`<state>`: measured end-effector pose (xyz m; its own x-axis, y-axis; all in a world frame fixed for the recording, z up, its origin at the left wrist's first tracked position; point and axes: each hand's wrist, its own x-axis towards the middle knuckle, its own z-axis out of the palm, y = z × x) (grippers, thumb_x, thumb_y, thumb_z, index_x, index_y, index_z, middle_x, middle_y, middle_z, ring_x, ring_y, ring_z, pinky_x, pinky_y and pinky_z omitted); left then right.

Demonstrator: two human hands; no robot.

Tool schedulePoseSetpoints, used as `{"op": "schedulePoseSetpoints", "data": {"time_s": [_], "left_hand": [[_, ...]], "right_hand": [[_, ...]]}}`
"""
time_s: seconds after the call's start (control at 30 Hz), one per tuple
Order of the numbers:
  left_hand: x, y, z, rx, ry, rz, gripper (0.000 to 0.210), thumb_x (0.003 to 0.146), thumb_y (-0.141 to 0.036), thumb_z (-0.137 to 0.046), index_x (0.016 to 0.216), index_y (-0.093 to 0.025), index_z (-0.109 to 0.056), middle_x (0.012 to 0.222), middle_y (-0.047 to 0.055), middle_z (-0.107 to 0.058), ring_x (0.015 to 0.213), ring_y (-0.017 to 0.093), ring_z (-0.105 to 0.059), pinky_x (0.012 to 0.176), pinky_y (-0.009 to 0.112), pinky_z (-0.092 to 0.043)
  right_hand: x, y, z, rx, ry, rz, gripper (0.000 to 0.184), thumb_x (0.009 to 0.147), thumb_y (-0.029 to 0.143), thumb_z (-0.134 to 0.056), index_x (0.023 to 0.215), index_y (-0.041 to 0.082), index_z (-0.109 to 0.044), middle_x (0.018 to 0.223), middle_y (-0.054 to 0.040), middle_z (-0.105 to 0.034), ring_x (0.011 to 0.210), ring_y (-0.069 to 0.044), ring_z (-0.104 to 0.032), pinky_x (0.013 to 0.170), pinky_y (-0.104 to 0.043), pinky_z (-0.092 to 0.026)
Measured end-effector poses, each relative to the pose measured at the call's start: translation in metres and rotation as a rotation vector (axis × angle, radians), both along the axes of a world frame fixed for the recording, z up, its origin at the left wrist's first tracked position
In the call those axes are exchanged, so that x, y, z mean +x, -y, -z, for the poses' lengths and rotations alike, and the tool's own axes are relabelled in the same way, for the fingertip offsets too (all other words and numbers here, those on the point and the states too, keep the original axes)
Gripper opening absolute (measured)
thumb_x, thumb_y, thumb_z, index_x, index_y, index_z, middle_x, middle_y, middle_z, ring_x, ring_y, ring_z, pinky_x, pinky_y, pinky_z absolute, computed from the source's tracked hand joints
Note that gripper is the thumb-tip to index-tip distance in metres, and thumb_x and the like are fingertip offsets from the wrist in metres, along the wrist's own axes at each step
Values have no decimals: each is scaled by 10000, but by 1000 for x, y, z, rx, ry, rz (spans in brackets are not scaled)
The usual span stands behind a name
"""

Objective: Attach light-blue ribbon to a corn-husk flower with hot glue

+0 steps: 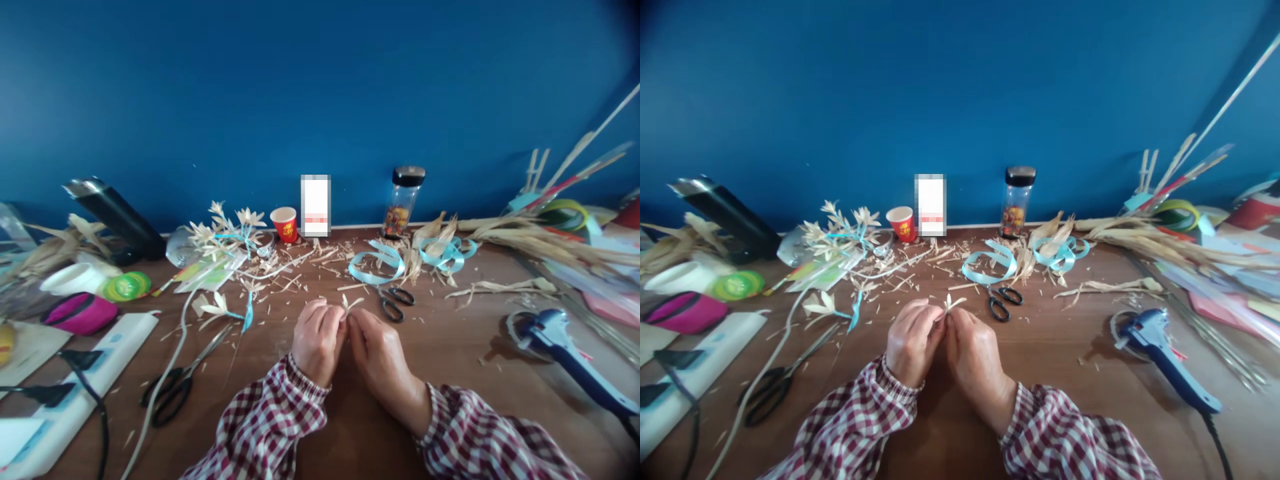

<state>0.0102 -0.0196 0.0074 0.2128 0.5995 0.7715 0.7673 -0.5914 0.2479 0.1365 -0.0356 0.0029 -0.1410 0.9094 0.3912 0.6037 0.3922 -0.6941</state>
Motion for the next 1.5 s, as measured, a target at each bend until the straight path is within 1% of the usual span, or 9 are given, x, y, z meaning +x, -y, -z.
{"op": "schedulePoseSetpoints", "data": {"time_s": [0.37,0.53,0.6,0.67,0.8,0.9,1.1,1.37,1.5], "left_hand": [[0,1,-4,98,60,34,122,820,-62,-495,833,-152,-577,715,44,-628,732,176,-590,805,356,-519],[-9,-6,-3,-35,287,24,310,805,-169,-571,1115,-183,-551,1008,94,-642,970,225,-579,866,403,-480],[-10,-9,-2,-140,500,23,493,774,-255,-620,1239,-186,-468,1188,133,-561,1073,252,-536,895,434,-463],[-9,-11,-3,-371,798,100,534,757,-335,-632,1237,-173,-463,1194,152,-545,999,238,-577,821,404,-502],[-2,-8,-14,-964,1339,448,447,750,-519,-591,918,-107,-629,764,76,-629,596,123,-569,569,267,-504],[0,-4,-26,-1082,1520,587,404,698,-510,-660,733,-108,-640,621,18,-581,502,70,-493,472,191,-443],[-8,-3,-36,-1174,1529,530,304,580,-364,-790,622,-115,-620,474,-37,-495,396,26,-404,377,132,-346],[-8,-1,-33,-1087,1424,543,275,614,-368,-761,691,-130,-647,494,-41,-508,419,33,-417,418,145,-373],[-4,4,-34,-944,1362,521,373,603,-381,-768,870,-136,-679,699,20,-624,551,71,-494,476,163,-403]], "right_hand": [[-3,-3,1,34,-113,22,231,922,259,-376,728,185,-476,649,0,-515,570,-121,-448,553,-222,-351],[1,-9,-6,61,-261,14,163,888,299,-464,879,169,-562,739,-29,-596,624,-134,-527,589,-222,-414],[3,-11,-9,47,-376,23,186,878,326,-483,861,165,-574,715,-30,-602,602,-134,-537,569,-220,-431],[4,-13,-12,13,-496,19,216,862,360,-506,850,158,-582,673,-29,-600,560,-132,-535,523,-217,-438],[1,-13,-19,-65,-654,-69,240,833,387,-552,829,150,-588,637,-21,-592,511,-119,-519,468,-213,-436],[-2,-8,-20,-94,-660,-138,220,836,369,-555,829,152,-590,680,-30,-616,551,-126,-545,496,-216,-450],[0,-5,-10,-32,-432,-145,166,842,319,-554,846,163,-611,750,-43,-632,664,-153,-581,605,-235,-474],[-4,-6,-20,-12,-638,-112,174,807,331,-600,842,161,-581,706,-26,-617,617,-140,-570,551,-227,-481],[-3,-6,-23,-47,-677,-76,219,781,374,-626,820,161,-590,680,-25,-626,583,-140,-570,521,-220,-470]]}}
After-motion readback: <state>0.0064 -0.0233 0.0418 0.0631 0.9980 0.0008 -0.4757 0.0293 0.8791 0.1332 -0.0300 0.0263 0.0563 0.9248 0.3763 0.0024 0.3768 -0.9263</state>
